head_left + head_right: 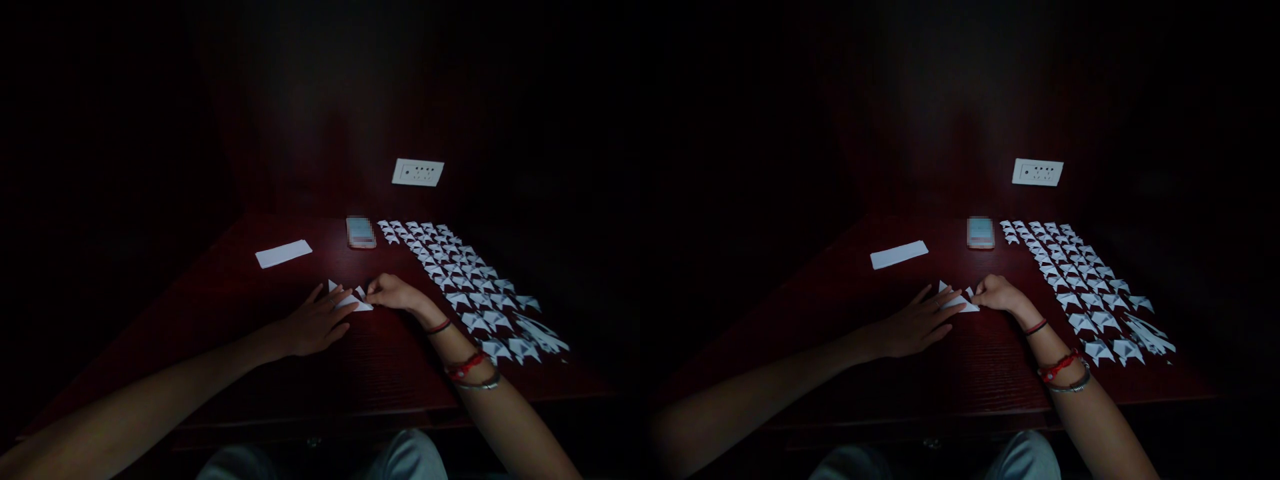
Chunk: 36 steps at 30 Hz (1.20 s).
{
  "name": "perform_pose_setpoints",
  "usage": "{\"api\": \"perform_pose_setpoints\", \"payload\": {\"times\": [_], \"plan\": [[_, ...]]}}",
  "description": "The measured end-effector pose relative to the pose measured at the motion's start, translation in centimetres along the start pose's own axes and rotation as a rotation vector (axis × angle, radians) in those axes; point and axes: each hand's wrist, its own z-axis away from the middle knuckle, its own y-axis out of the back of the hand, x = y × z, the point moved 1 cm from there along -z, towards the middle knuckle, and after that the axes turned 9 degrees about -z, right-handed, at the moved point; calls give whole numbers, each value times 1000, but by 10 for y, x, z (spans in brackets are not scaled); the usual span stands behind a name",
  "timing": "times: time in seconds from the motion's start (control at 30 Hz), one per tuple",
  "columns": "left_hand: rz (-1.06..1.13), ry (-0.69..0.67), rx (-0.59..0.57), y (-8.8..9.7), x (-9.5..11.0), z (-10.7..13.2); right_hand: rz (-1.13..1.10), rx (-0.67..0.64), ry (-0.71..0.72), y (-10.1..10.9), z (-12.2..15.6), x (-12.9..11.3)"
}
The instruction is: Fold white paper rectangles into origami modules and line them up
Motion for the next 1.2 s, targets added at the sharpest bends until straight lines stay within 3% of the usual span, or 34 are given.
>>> {"api": "perform_pose_setpoints", "payload": {"times": [0.17,0.37,0.7,0.9,1.03,1.2], "plan": [[-10,-35,-5,-3,-2,0,12,12,-32,2,0,2],[-7,-29,-1,-4,-3,0,-72,-122,-42,3,3,1],[10,-24,7,-7,-4,2,35,-98,-81,18,8,6],[40,20,50,-1,-2,0,-77,26,0,21,5,8],[47,-20,100,9,0,-1,-139,111,72,28,10,1],[63,-57,132,22,6,-21,-120,195,17,66,51,-4]]}}
